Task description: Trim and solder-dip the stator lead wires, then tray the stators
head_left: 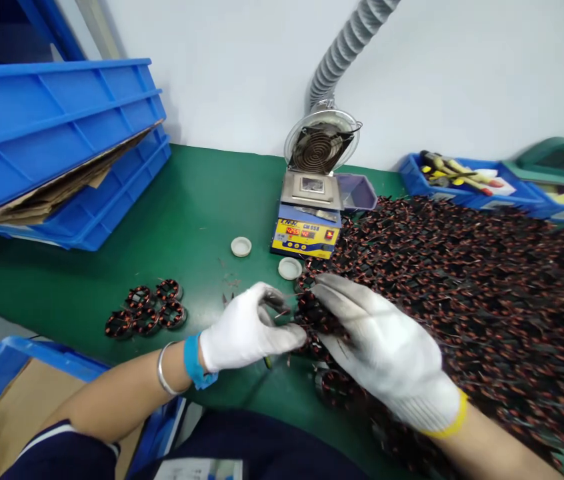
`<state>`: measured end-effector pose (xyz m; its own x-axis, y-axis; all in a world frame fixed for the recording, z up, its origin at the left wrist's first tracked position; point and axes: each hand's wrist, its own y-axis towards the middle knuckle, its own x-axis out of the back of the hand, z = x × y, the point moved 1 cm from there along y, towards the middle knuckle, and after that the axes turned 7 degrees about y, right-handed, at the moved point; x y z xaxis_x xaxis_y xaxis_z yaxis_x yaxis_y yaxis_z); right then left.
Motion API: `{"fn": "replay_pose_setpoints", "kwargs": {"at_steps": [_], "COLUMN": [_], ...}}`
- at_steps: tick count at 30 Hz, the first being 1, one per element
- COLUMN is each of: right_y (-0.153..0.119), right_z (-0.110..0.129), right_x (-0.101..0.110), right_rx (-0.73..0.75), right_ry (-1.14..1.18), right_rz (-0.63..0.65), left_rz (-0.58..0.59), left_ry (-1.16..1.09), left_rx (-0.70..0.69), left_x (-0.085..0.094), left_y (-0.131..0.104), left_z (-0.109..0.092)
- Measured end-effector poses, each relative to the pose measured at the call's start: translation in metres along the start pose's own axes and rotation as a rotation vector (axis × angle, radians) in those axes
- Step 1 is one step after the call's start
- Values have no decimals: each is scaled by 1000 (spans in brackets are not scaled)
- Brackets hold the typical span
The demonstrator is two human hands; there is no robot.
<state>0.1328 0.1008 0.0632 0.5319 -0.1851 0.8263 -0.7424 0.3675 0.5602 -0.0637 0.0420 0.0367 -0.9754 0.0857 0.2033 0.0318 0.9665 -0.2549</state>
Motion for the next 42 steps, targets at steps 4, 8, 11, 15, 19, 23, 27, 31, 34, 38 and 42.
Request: {"fn": "replay_pose_setpoints", "kwargs": {"at_steps": [4, 8, 11, 15, 19, 23, 27, 31, 34, 38, 42], "right_y": [3, 6, 16, 39, 57, 68, 82, 94, 98, 102, 107], "right_z": [-6, -30, -45, -45, -38, -40, -51, -57, -57, -51, -44], "right_x": [-8, -18, -28, -41, -49, -50, -54, -59, -61, -63, -68], "right_rx": [16, -85, -258, -399, -512, -495, -435, -441, -442, -415, -358], "right_ry": [25, -61, -191, -311, -369, -359, -286, -242, -231, -208, -182], "right_rz": [-19, 16, 285, 657, 810, 925, 1026, 1053, 1054, 1034, 1032], "left_rz": [110, -246, -314, -369, -433, -397, -372, -368, -357, -354, -364], "left_ry": [-215, -316, -282, -252, -257, -236, -249, -267, -266, -251, -225], "left_rx": [45, -36, -34, -5, -22, -31, -19, -3, 3, -10, -16], "left_x": [4, 27, 40, 44, 46, 46, 46, 47, 47, 48, 49], "left_y": [8, 10, 7, 6, 9, 11, 10, 9, 9, 8, 9], "left_z": [0, 6, 21, 42, 52, 52, 50, 50, 50, 51, 51]}}
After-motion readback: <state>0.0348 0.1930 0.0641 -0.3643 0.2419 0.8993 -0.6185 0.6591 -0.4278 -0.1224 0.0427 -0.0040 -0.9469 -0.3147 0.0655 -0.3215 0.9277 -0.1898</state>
